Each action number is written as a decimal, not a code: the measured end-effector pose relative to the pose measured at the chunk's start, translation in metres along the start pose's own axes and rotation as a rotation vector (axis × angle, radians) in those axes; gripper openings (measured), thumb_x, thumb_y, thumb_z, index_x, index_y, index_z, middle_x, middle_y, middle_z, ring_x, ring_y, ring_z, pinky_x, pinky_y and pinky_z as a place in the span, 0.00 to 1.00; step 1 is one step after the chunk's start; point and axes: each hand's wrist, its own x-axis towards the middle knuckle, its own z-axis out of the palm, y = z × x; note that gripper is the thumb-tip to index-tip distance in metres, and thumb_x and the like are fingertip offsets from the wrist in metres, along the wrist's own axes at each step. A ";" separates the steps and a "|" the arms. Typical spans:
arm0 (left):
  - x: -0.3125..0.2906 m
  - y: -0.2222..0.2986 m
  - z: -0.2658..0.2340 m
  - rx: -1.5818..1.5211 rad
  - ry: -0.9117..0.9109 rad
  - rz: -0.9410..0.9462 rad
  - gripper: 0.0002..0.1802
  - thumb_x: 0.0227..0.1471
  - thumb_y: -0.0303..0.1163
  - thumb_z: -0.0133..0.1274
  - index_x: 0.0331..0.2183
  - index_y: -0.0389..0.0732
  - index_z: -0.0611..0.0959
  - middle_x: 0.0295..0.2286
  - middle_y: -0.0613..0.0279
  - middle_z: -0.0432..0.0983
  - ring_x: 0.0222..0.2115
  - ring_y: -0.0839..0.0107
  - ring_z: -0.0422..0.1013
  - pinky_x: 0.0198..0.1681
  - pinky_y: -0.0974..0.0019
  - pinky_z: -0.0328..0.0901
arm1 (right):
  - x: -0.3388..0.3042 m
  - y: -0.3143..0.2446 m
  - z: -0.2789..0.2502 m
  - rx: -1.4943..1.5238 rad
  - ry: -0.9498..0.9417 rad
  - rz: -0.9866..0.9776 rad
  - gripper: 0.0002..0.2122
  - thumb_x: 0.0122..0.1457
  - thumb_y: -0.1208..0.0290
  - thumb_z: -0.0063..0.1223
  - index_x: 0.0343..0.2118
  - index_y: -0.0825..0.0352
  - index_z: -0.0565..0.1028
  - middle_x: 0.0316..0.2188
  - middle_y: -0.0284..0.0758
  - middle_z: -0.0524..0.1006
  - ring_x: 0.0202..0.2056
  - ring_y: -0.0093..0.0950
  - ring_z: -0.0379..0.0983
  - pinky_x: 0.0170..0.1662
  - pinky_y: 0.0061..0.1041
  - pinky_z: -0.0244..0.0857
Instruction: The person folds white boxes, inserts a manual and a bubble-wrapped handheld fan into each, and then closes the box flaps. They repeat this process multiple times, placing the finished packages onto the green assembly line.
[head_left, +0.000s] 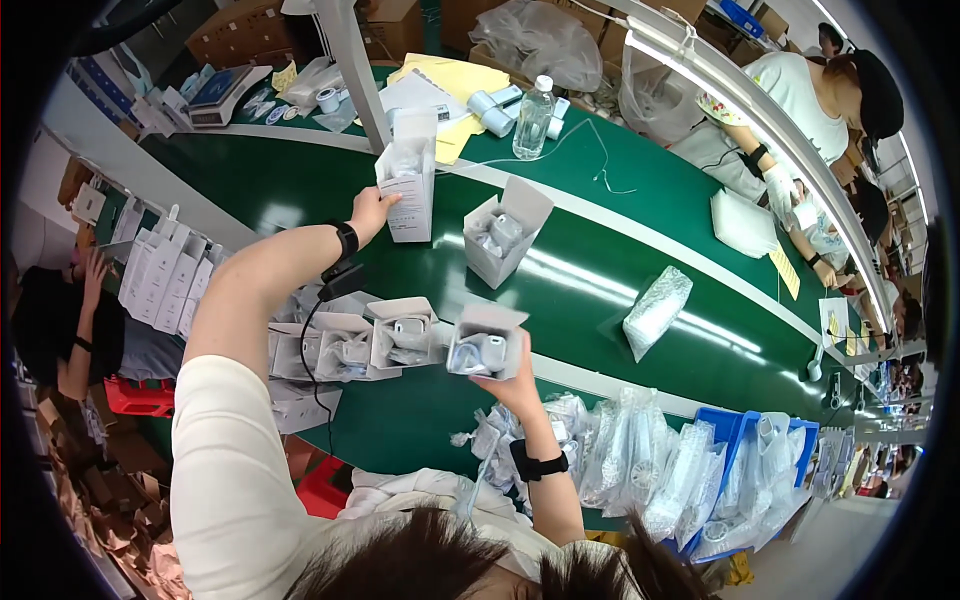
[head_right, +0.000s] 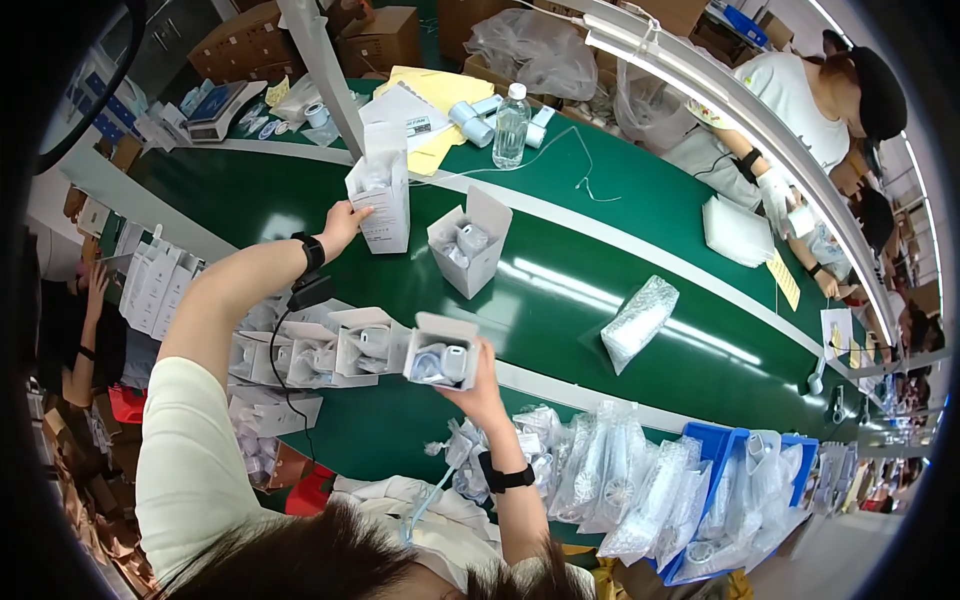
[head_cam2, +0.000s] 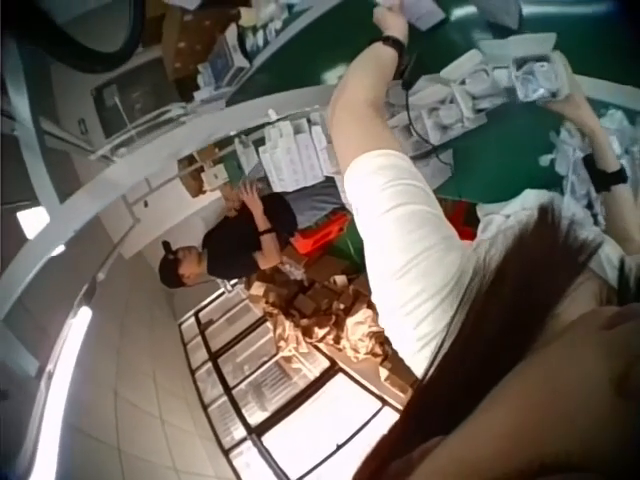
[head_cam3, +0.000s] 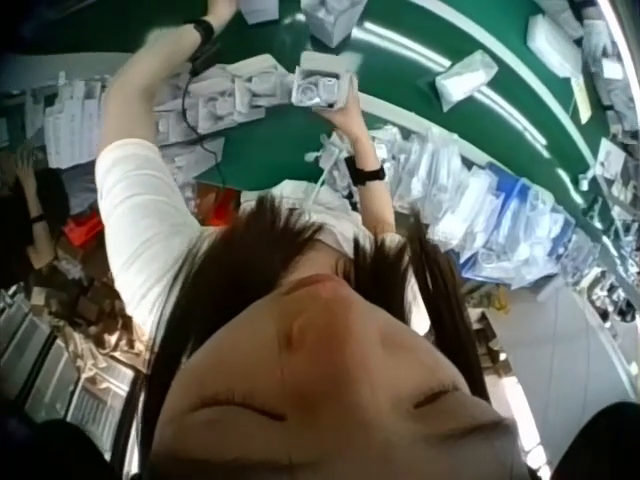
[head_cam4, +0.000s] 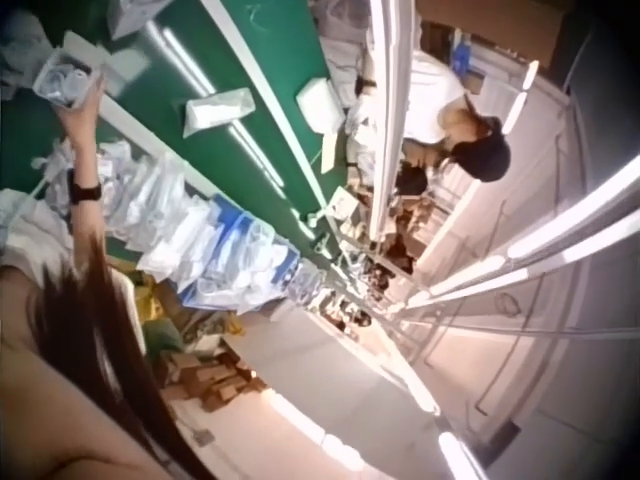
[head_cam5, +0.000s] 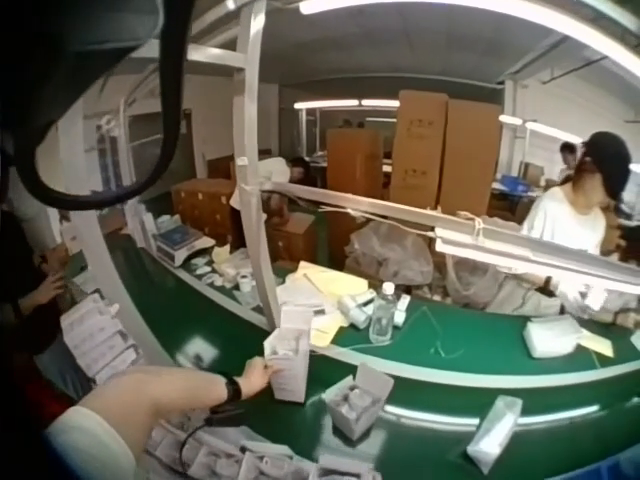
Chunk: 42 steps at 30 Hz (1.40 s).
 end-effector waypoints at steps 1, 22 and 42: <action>-0.002 -0.012 -0.005 0.038 -0.046 -0.054 0.19 0.43 0.41 0.55 0.28 0.31 0.78 0.25 0.48 0.74 0.25 0.57 0.72 0.28 0.62 0.65 | -0.001 0.001 -0.004 0.005 -0.001 0.007 0.42 0.32 0.74 0.65 0.52 0.69 0.53 0.48 0.40 0.60 0.50 0.32 0.58 0.52 0.32 0.53; -0.142 0.177 -0.097 0.411 -1.071 0.404 0.21 0.42 0.32 0.52 0.40 0.31 0.72 0.33 0.42 0.71 0.35 0.55 0.70 0.35 0.62 0.66 | 0.124 0.069 -0.123 -0.917 0.910 0.296 0.33 0.39 0.54 0.60 0.52 0.50 0.61 0.55 0.43 0.51 0.54 0.50 0.45 0.53 0.46 0.47; -0.097 0.246 0.104 0.133 -0.259 0.618 0.19 0.33 0.24 0.49 0.33 0.26 0.68 0.27 0.36 0.70 0.27 0.46 0.70 0.27 0.55 0.67 | -0.099 0.006 -0.038 -0.877 -0.187 0.546 0.33 0.37 0.69 0.58 0.51 0.57 0.61 0.56 0.50 0.47 0.50 0.56 0.52 0.50 0.41 0.54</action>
